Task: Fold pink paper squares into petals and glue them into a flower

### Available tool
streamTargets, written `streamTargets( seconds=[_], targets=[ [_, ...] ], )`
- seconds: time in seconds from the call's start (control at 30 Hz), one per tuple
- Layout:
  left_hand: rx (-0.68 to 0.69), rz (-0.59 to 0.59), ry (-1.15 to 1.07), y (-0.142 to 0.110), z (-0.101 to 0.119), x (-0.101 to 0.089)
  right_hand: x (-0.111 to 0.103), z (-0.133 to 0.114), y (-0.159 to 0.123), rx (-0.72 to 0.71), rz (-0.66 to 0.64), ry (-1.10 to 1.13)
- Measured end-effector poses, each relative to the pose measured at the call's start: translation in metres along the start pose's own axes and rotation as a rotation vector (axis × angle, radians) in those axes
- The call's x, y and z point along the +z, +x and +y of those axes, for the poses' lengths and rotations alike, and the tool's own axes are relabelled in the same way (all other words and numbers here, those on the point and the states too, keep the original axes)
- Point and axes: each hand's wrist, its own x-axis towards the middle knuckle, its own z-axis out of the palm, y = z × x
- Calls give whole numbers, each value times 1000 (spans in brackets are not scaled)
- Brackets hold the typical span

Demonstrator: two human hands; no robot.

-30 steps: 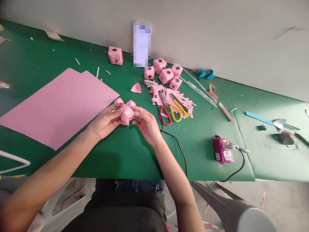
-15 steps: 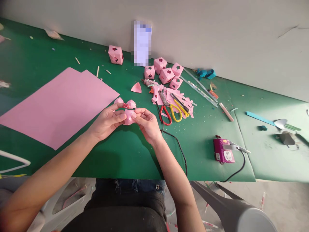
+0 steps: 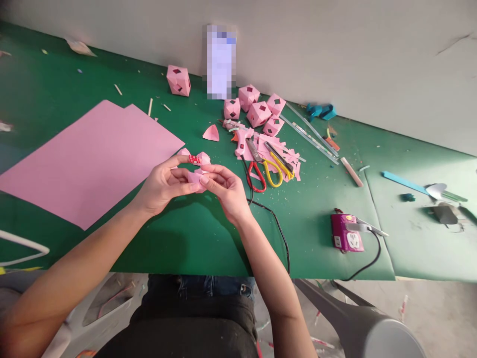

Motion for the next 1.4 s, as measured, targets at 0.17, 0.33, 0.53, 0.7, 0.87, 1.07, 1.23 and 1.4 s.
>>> streamTargets(
  seconds=[0.17,0.33,0.53,0.7,0.87,1.07,1.23,1.4],
  targets=[
    [17,24,-40,2,-1,1,-1,-2,0,47,-14,16],
    [-4,82,-140,8,-3,-3,-1,-2,-1,72,-38,-18],
    [-3,68,-151,8,-2,-3,-1,0,-2,3,-65,-111],
    [45,131,-83,6,-2,1,-1,2,-2,-41,-13,-246],
    [64,146,-131,7,-3,1,1,2,-1,-68,14,-270],
    [91,134,-144,8,-5,0,4,4,-2,-56,92,-235],
    [82,157,-143,7,-4,3,4,2,-3,13,43,-130],
    [59,114,-128,6,-4,3,5,1,-2,4,47,-147]
  ],
)
